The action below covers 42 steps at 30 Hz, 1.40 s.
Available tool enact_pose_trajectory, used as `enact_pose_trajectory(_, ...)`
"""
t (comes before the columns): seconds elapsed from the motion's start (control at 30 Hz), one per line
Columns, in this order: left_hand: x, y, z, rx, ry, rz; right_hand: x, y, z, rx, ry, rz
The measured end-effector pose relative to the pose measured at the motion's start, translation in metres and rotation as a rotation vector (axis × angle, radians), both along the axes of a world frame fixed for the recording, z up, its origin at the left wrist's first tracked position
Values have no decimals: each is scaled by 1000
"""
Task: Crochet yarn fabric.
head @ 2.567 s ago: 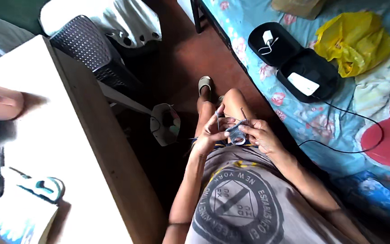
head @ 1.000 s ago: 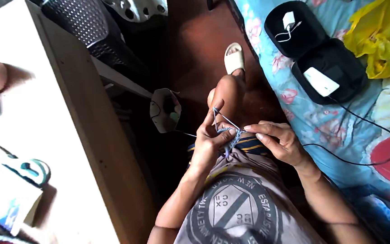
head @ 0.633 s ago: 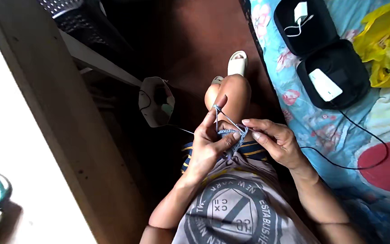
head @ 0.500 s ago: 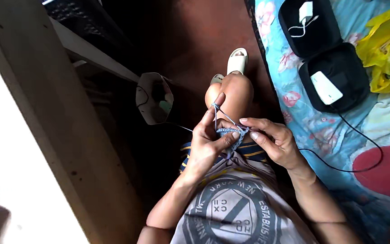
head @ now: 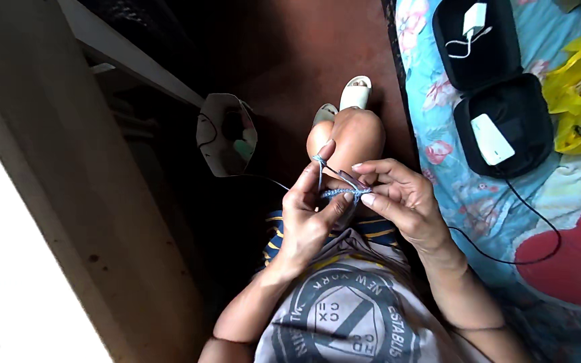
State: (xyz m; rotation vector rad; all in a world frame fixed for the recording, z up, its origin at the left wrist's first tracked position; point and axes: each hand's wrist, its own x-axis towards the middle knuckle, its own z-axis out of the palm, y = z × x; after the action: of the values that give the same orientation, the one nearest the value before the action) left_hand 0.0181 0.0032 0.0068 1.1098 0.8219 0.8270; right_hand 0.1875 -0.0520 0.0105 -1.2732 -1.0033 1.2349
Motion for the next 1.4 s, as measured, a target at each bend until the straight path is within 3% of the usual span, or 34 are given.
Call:
enact_pose_trajectory(0.23, -6, -2, -1, 53, 35, 9, -8, 4, 1, 2, -35, -16)
enact_pose_trajectory(0.4, -10, 3, -8, -351, -190, -17, -9, 3, -4, 12, 128, -12)
enact_pose_trajectory(0.5, -9, 3, -11, -460, -249, -3, -8, 3, -5, 44, 89, 21)
enact_pose_trajectory(0.97, -10, 4, -14, -359, -187, 5, 29, -8, -14, 386, -590, 154)
enact_pose_trajectory(1.4, -9, 6, -16, -314, -141, 31, 33, -19, -16, 438, -985, 88)
